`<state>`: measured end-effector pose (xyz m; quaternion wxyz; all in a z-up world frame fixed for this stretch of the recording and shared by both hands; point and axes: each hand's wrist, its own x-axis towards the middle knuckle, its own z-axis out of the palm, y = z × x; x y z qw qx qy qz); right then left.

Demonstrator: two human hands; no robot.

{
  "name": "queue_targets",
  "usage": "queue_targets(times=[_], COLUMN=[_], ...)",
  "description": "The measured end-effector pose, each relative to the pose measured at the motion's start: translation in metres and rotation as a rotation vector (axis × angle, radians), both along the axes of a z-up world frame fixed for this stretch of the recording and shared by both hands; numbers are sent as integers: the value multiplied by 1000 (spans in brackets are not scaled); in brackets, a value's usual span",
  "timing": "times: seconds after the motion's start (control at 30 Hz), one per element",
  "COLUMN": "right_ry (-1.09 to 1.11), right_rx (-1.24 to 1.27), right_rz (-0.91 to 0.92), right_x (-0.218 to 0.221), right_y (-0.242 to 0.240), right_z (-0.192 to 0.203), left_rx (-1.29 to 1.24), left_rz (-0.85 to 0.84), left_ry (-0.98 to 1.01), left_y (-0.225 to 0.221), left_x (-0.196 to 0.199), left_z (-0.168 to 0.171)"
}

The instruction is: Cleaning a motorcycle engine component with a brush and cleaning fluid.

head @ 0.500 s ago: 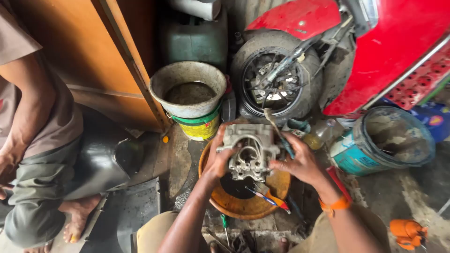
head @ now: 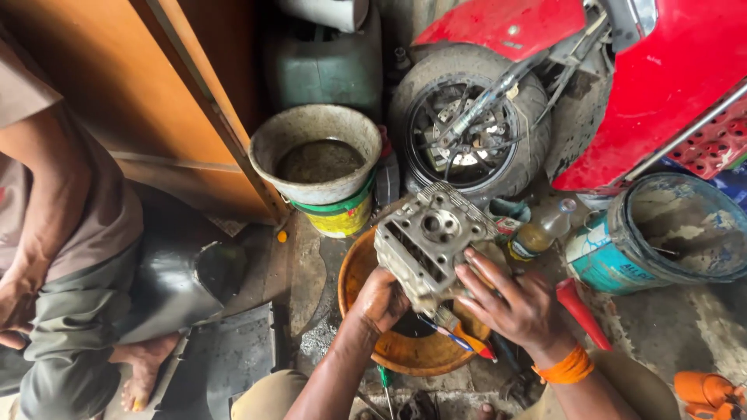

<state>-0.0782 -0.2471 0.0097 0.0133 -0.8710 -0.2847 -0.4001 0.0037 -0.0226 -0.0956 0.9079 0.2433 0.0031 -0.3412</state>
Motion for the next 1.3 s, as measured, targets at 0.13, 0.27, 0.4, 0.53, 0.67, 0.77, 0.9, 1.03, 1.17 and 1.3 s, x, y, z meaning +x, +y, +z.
queue_targets(times=[0.13,0.27,0.4,0.53,0.67,0.77,0.9,1.03,1.17,1.3], right_ry=[-60,-66,-9,26,348,513,617,722,874,1130], right_rx=[-14,76,267,543,1079,1345,1754,2070,2232,2330], right_rz=[9,40,69,57,3,28,25,-98,11,62], right_x=[-8,-11,-10,-2,8,14,28,22,12,-6], right_y=[-8,3,15,27,24,24,8,24,48,81], right_z=[-7,4,19,22,-1,-13,-56,-24,-41,-39], left_rx=[32,-5,118,155,456,656,680,667,294,179], left_rz=[54,83,142,146,145,209,363,558,405,509], left_ry=[-56,-110,-216,-377,-525,-546,-422,-265,-75,11], left_y=[9,19,25,32,29,21,17,1,-30,-20], left_x=[-8,-16,-25,-37,-32,-37,-33,-25,-27,-23], left_z=[26,29,34,110,87,85,82,60,62,79])
